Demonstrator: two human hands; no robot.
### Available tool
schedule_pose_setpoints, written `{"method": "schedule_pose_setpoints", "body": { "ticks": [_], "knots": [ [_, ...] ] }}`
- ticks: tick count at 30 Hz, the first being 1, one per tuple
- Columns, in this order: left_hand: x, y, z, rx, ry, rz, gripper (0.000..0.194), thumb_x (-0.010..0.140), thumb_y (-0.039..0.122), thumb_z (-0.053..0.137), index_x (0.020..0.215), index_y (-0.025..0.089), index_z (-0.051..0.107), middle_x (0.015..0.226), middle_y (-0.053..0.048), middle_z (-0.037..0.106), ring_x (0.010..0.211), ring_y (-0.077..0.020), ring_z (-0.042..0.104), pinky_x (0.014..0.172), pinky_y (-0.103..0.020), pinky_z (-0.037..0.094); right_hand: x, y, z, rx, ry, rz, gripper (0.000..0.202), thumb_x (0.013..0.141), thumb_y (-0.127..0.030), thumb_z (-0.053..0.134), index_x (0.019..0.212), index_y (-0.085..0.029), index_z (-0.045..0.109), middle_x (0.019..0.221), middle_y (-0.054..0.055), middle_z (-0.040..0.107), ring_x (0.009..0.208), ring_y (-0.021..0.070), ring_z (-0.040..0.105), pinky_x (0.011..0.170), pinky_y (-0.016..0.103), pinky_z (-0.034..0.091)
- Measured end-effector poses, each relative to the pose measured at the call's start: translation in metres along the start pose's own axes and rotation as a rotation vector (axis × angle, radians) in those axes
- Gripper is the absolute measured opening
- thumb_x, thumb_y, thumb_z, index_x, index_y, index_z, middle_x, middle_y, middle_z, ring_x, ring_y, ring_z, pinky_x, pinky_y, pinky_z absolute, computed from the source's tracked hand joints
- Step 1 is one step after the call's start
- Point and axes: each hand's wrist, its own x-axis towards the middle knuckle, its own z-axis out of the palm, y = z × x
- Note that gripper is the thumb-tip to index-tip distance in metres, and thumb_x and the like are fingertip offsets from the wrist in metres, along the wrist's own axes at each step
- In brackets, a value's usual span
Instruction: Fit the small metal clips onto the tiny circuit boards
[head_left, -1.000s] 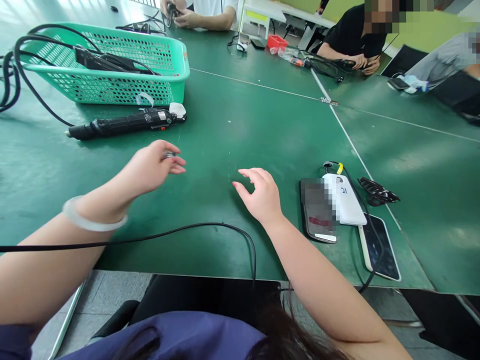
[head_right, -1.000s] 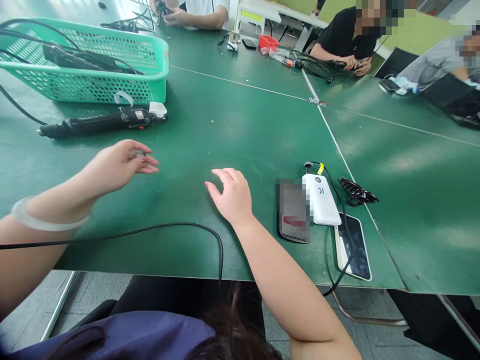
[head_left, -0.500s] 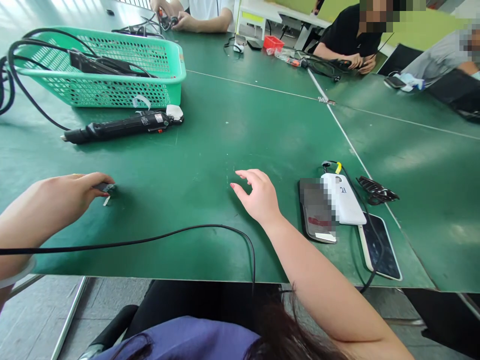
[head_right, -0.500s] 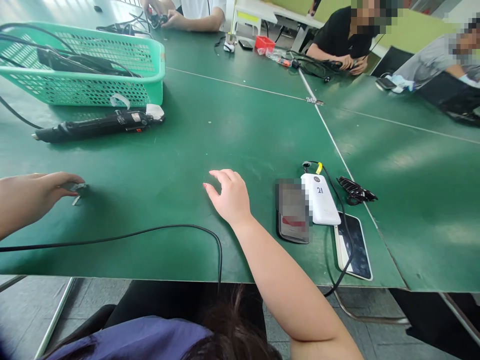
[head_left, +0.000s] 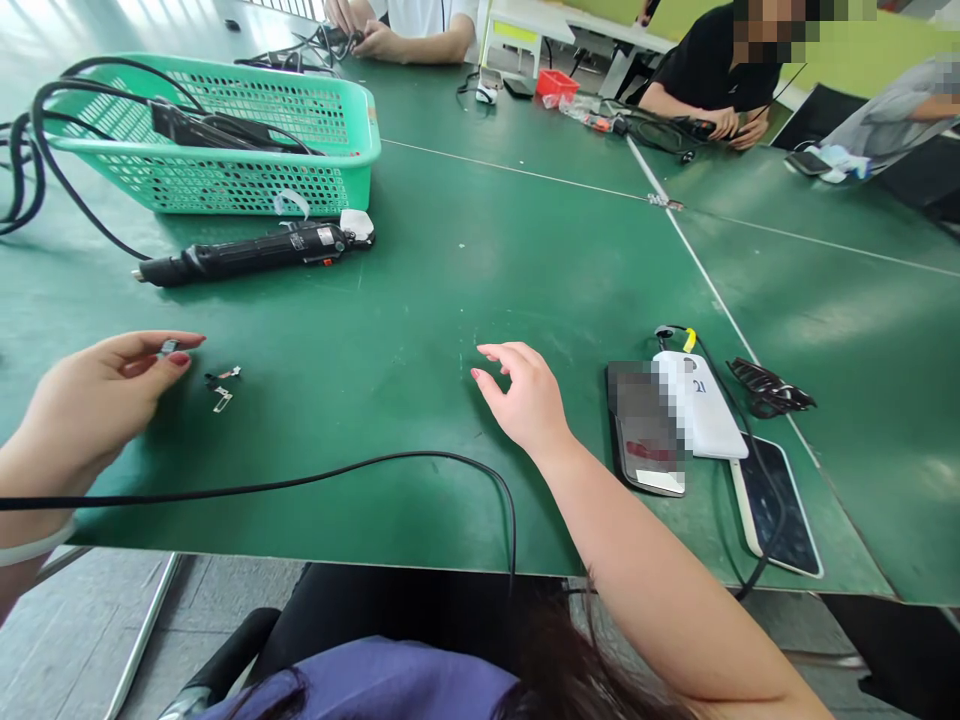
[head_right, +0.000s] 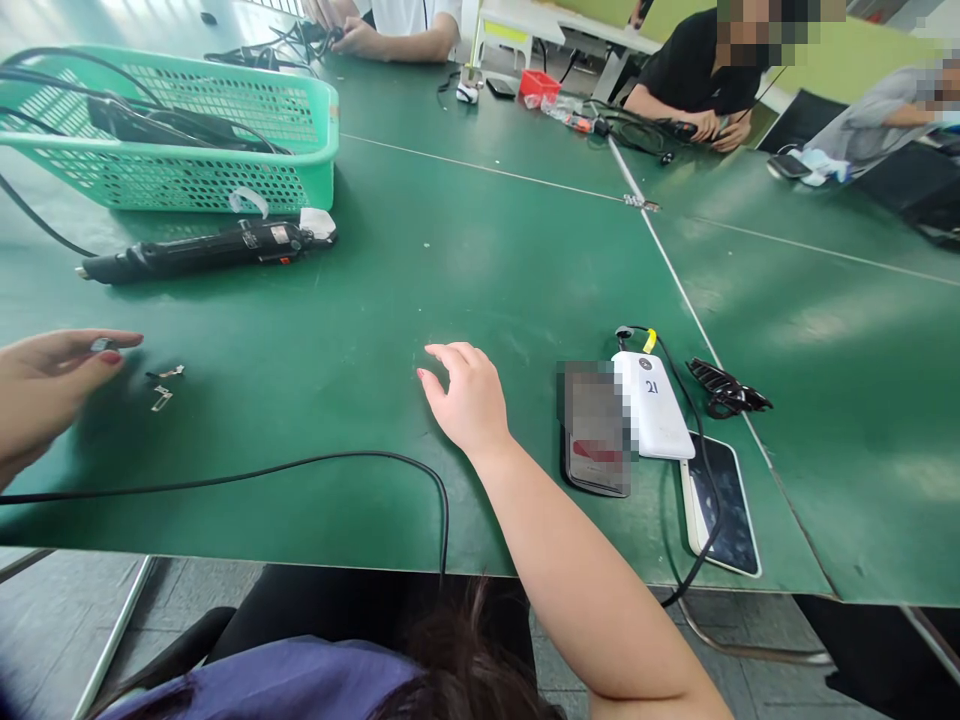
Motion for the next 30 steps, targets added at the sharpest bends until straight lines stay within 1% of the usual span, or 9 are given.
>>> {"method": "schedule_pose_setpoints", "body": {
  "ticks": [3, 5, 8, 10, 13, 16, 21, 25, 30],
  "knots": [
    [-0.004, 0.018, 0.012, -0.143, -0.001, -0.011, 0.039, 0.086, 0.044, 0.04, 0.116, 0.026, 0.056, 0.11, 0.004, 0.066, 0.073, -0.0116, 0.055, 0.066, -0.023, 0.04, 0.0, 0.0, 0.001, 0.003, -0.01, -0.003, 0.025, 0.085, -0.028, 0.055, 0.107, -0.021, 0.064, 0.103, 0.007, 0.065, 0.085, 0.0188, 0.059, 0.078, 0.037, 0.049],
    [-0.004, 0.029, 0.026, -0.123, 0.002, 0.176, 0.034, 0.088, 0.043, 0.04, 0.108, 0.023, 0.058, 0.125, 0.004, 0.06, 0.1, -0.0179, 0.057, 0.088, -0.03, 0.042, 0.0, -0.001, 0.001, 0.007, -0.015, -0.001, 0.025, 0.085, -0.027, 0.054, 0.107, -0.02, 0.063, 0.104, 0.007, 0.065, 0.085, 0.0185, 0.059, 0.078, 0.036, 0.049],
    [-0.005, 0.057, 0.052, -0.173, -0.041, 0.395, 0.028, 0.088, 0.038, 0.042, 0.101, 0.022, 0.061, 0.129, -0.001, 0.058, 0.13, -0.0233, 0.042, 0.106, -0.038, 0.032, 0.0, -0.002, 0.002, 0.013, -0.023, -0.001, 0.025, 0.085, -0.026, 0.054, 0.107, -0.021, 0.063, 0.103, 0.007, 0.065, 0.083, 0.0184, 0.059, 0.077, 0.036, 0.049],
    [-0.011, 0.087, 0.069, -0.288, -0.062, 0.427, 0.022, 0.084, 0.033, 0.049, 0.095, 0.021, 0.064, 0.125, -0.004, 0.061, 0.129, -0.0242, 0.043, 0.106, -0.038, 0.032, 0.0, -0.002, 0.002, 0.016, -0.026, -0.001, 0.025, 0.084, -0.025, 0.054, 0.107, -0.021, 0.063, 0.101, 0.006, 0.065, 0.083, 0.0184, 0.059, 0.077, 0.036, 0.049],
    [-0.022, 0.137, 0.088, -0.609, -0.231, 0.471, 0.022, 0.083, 0.031, 0.052, 0.098, 0.022, 0.064, 0.124, -0.005, 0.062, 0.112, -0.0214, 0.056, 0.099, -0.036, 0.039, 0.001, 0.0, 0.001, 0.02, -0.032, 0.018, 0.025, 0.084, -0.024, 0.053, 0.106, -0.021, 0.064, 0.1, 0.006, 0.065, 0.082, 0.0186, 0.059, 0.077, 0.035, 0.049],
    [-0.028, 0.171, 0.095, -0.907, -0.371, 0.363, 0.026, 0.084, 0.034, 0.053, 0.102, 0.019, 0.063, 0.11, -0.007, 0.066, 0.09, -0.0173, 0.06, 0.086, -0.033, 0.045, 0.002, 0.004, -0.001, 0.031, -0.065, 0.06, 0.024, 0.084, -0.021, 0.051, 0.103, -0.021, 0.065, 0.097, 0.006, 0.066, 0.08, 0.0181, 0.059, 0.076, 0.034, 0.049],
    [-0.02, 0.172, 0.096, -1.218, -0.38, 0.219, 0.026, 0.082, 0.033, 0.059, 0.101, 0.016, 0.065, 0.104, -0.006, 0.063, 0.088, -0.0124, 0.056, 0.084, -0.027, 0.042, 0.005, 0.013, -0.006, 0.051, -0.157, 0.103, 0.023, 0.084, -0.017, 0.049, 0.096, -0.021, 0.069, 0.094, 0.005, 0.068, 0.08, 0.0173, 0.06, 0.075, 0.033, 0.048],
    [-0.021, 0.162, 0.095, -1.327, -0.522, 0.144, 0.028, 0.081, 0.024, 0.06, 0.108, 0.018, 0.064, 0.093, -0.003, 0.062, 0.071, -0.0078, 0.053, 0.074, -0.025, 0.044, 0.006, 0.013, -0.008, 0.095, -0.189, 0.113, 0.021, 0.083, -0.019, 0.055, 0.097, -0.023, 0.07, 0.093, 0.004, 0.067, 0.077, 0.0156, 0.059, 0.071, 0.032, 0.048],
    [-0.025, 0.163, 0.093, -1.338, -0.605, 0.199, 0.026, 0.083, 0.022, 0.058, 0.108, 0.019, 0.064, 0.093, -0.004, 0.065, 0.07, -0.0074, 0.056, 0.074, -0.025, 0.046, 0.005, 0.003, 0.001, 0.005, -0.173, -0.061, 0.018, 0.08, -0.03, 0.064, 0.097, -0.026, 0.071, 0.091, 0.004, 0.063, 0.087, 0.0183, 0.056, 0.08, 0.035, 0.047]
  ]
}}
